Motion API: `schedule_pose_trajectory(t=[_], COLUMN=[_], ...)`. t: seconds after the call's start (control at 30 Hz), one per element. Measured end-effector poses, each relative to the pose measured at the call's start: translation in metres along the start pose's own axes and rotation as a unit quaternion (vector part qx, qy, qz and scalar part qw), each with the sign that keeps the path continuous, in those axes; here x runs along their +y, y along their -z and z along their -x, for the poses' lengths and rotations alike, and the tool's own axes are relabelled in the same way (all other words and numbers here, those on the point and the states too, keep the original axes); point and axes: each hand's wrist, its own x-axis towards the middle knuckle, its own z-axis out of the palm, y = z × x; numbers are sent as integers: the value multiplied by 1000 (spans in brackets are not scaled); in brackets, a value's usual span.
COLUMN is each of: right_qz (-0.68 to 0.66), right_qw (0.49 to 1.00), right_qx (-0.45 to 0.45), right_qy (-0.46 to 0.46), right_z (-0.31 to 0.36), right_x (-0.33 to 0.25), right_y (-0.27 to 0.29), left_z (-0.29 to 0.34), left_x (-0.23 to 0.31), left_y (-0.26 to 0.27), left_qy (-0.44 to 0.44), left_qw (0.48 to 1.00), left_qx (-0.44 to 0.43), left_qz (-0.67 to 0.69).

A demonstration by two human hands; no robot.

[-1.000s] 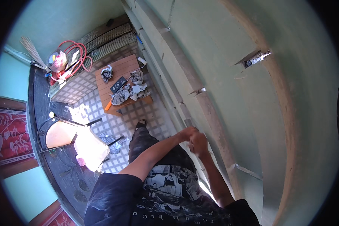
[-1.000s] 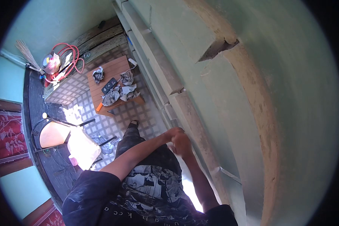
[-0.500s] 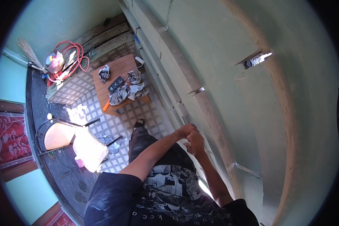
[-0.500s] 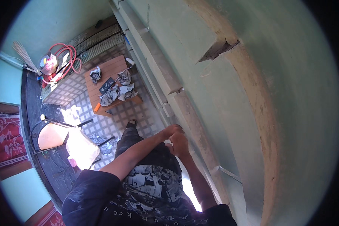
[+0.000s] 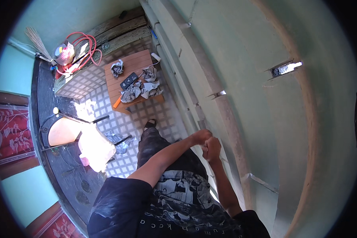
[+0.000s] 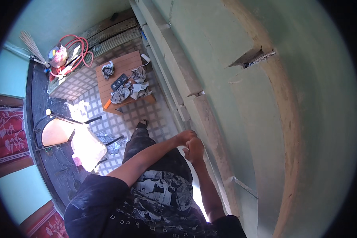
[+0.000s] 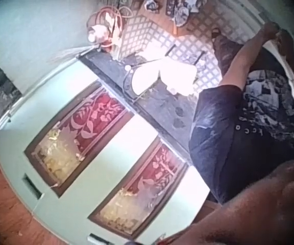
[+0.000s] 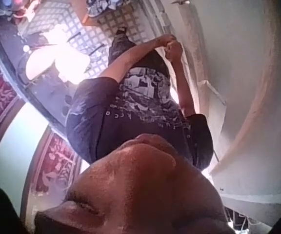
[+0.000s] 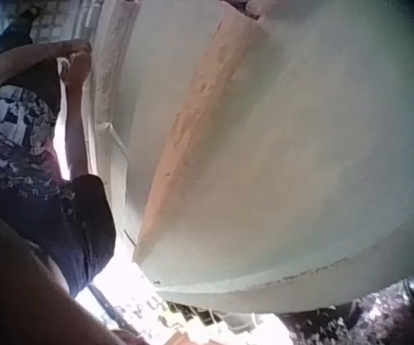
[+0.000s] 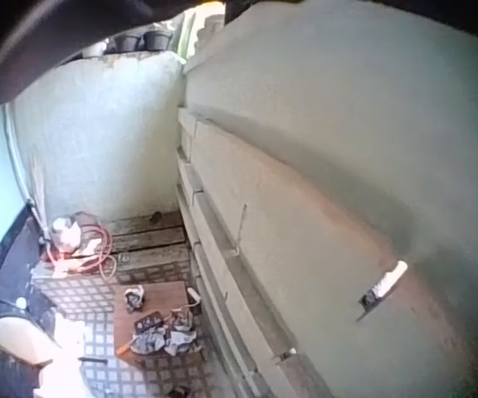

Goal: Using a putty knife to scrape a concrete beam and apply wall filler to cracks.

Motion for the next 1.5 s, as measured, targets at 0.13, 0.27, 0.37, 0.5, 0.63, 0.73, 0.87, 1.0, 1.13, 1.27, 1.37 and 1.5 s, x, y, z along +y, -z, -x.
schedule_pose_trajectory(t=[0.13,0.27,0.37,0.5,0.63,0.73,0.87,1.0,1.13,1.27,1.37,1.5], right_qz=[-8,35,-15,8,13,4,-9,-7,-33,7,-4,28], right_qw=[999,999,999,999,999,999,998,996,994,995,999,999], right_qx=[35,6,39,25,-1,46,44,38,73,35,44,16], right_qy=[17,37,4,43,33,10,48,75,78,98,17,38], right_z=[20,2,-5,16,-5,-16,-11,-33,-28,-21,-13,16], right_x=[4,1,10,3,14,11,0,12,15,2,18,3], right_y=[14,9,-5,21,3,0,12,0,2,9,-8,0], left_z=[-12,-5,-5,-18,-12,-14,-15,-5,-10,-2,1,-17], left_x=[13,3,-5,19,2,-6,4,-9,-10,-15,-18,5], left_y=[10,4,-2,21,4,9,17,3,7,1,1,20], left_qy=[-33,-12,-15,-50,-51,-16,-46,60,0,-18,-31,-27], left_qw=[999,998,997,998,997,996,997,977,995,995,996,999], left_qx=[25,25,53,24,65,86,60,73,67,58,43,20], left_qz=[0,62,60,14,3,31,16,192,69,74,70,27])
